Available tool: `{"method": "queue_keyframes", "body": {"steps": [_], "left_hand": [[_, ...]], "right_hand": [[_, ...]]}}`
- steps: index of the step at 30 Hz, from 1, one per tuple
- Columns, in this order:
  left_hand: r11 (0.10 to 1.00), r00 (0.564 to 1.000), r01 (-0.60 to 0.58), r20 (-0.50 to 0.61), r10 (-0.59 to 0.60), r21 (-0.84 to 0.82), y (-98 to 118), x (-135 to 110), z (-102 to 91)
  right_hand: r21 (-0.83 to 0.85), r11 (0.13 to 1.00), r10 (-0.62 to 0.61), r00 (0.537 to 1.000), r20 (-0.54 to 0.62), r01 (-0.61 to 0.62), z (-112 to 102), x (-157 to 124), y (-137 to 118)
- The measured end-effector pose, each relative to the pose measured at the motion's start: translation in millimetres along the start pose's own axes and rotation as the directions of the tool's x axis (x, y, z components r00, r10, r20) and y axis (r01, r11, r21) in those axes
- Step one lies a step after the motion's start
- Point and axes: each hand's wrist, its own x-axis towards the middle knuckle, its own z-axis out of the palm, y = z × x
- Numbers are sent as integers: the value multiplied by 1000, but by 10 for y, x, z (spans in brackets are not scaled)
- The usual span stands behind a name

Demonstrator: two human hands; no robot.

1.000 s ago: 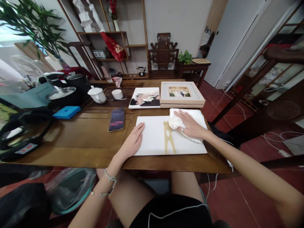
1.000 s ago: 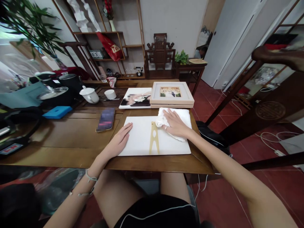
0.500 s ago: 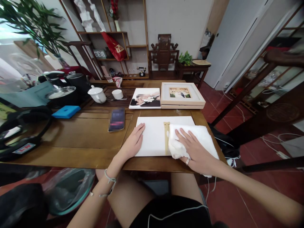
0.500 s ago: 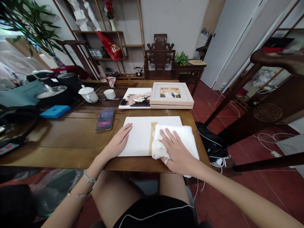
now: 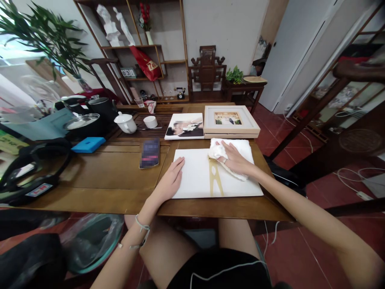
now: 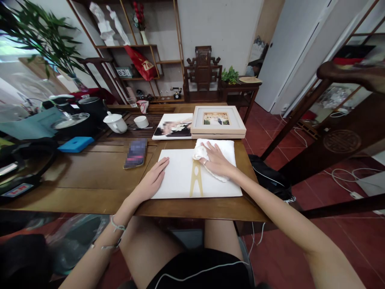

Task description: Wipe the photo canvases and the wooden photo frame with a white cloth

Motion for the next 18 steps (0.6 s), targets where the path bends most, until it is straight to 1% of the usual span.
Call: {"method": "queue_keyframes", "body": {"steps": [2,4,6,8,10,11,12,14,16,18], "left_hand": [[1000,1000,0,-2,0,-2,2,-3,0],[1000,1000,2,-8,-2,-4,-2,-8,7],[1000,1000,0,-19,0,-4,-9,-11,18],[1000,1000,-8,-29,8,-2,-15,-11,28],[1000,999,-15,-34,15,1,-17,-10,32],[1000,999,-15,-32,15,0,-17,-9,31],[1000,999,-14,-28,14,-1,-16,-8,30],[1000,1000,-10,-21,10,-5,-14,-6,26],[1000,1000,-8,-16,8,-9,-12,-5,22],[1000,1000,-4,-13,4,-9,-11,-5,17]], "right_hand": [[9,999,-38,999,3,38,29,-123,-50],[13,997,-76,997,5,76,68,-330,-130],[15,990,-143,990,18,143,104,-569,-230],[26,973,-231,972,43,230,120,-779,-336],[44,958,-285,957,54,283,111,-905,-418],[55,956,-290,956,51,287,99,-924,-440],[66,957,-285,957,48,281,84,-912,-444],[87,963,-259,965,46,254,52,-796,-392],[99,974,-208,977,41,204,18,-585,-268],[96,987,-132,991,5,131,-21,-335,-107]]}}
